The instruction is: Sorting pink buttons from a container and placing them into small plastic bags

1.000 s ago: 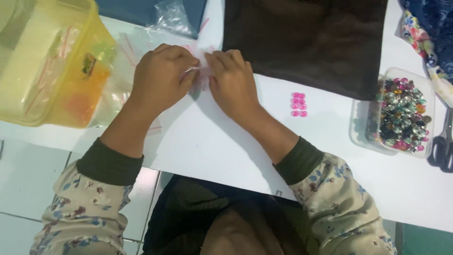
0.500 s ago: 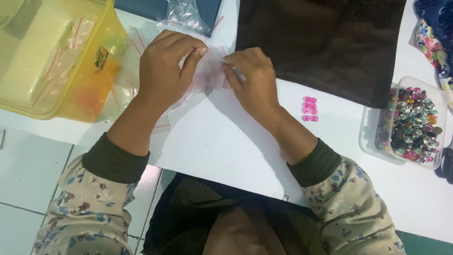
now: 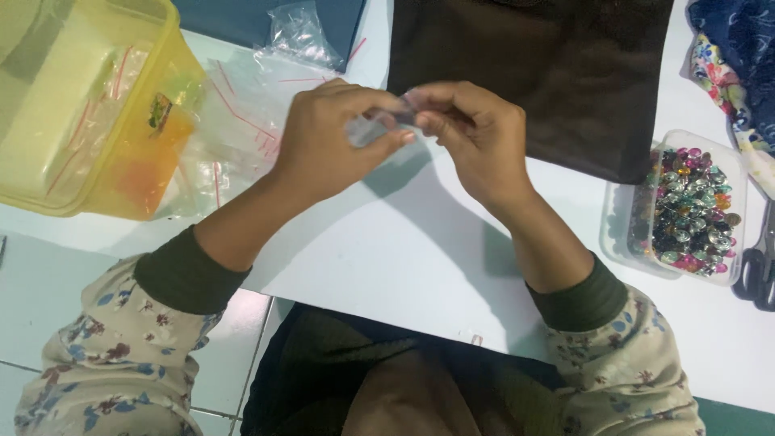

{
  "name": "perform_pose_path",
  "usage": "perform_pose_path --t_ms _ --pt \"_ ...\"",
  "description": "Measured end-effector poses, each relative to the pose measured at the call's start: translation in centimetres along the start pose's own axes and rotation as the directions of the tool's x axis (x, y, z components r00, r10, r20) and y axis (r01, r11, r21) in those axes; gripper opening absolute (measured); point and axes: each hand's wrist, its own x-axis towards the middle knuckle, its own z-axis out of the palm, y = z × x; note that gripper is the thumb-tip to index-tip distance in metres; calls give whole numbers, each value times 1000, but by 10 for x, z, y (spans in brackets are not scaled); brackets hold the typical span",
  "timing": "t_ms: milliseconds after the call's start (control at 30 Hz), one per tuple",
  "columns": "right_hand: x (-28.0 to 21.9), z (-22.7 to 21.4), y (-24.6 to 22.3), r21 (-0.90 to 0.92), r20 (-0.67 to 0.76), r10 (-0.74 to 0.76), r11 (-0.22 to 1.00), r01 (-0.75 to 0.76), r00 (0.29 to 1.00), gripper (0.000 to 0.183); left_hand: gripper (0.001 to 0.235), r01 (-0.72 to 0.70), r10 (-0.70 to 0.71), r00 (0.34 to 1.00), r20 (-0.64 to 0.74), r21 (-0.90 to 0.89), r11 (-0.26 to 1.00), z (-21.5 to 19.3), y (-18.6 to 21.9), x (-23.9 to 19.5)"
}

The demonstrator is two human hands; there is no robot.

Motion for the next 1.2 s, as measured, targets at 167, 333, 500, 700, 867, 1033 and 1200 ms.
perform_pose_path --t_ms 167,333,500,700,867,1033,1200 --pt "-11 -28 -4 -83 -59 20 996 -25 998 47 9 257 -235 961 146 -160 953 30 24 31" --pt "-27 -58 14 23 -28 69 997 -68 997 40 7 308 -263 943 206 -228 924 65 29 39" --pt "-40 -73 35 -114 -94 -109 989 98 990 23 6 195 -124 974 191 -419 887 90 18 19" --pt "-49 -78 27 -281 -92 -318 918 281 944 14 24 187 -136 980 144 -450 873 98 23 9" --pt "-52 -69 16 -273 -59 -325 915 298 944 9 30 178 -150 984 98 -491 853 99 23 9" --pt "-55 -70 25 -258 -83 -238 943 210 968 14 12 153 -122 988 93 -559 815 93 31 13" --pt "-59 -70 25 -2 -125 69 998 -69 990 22 17 153 -109 987 116 -501 852 85 36 13"
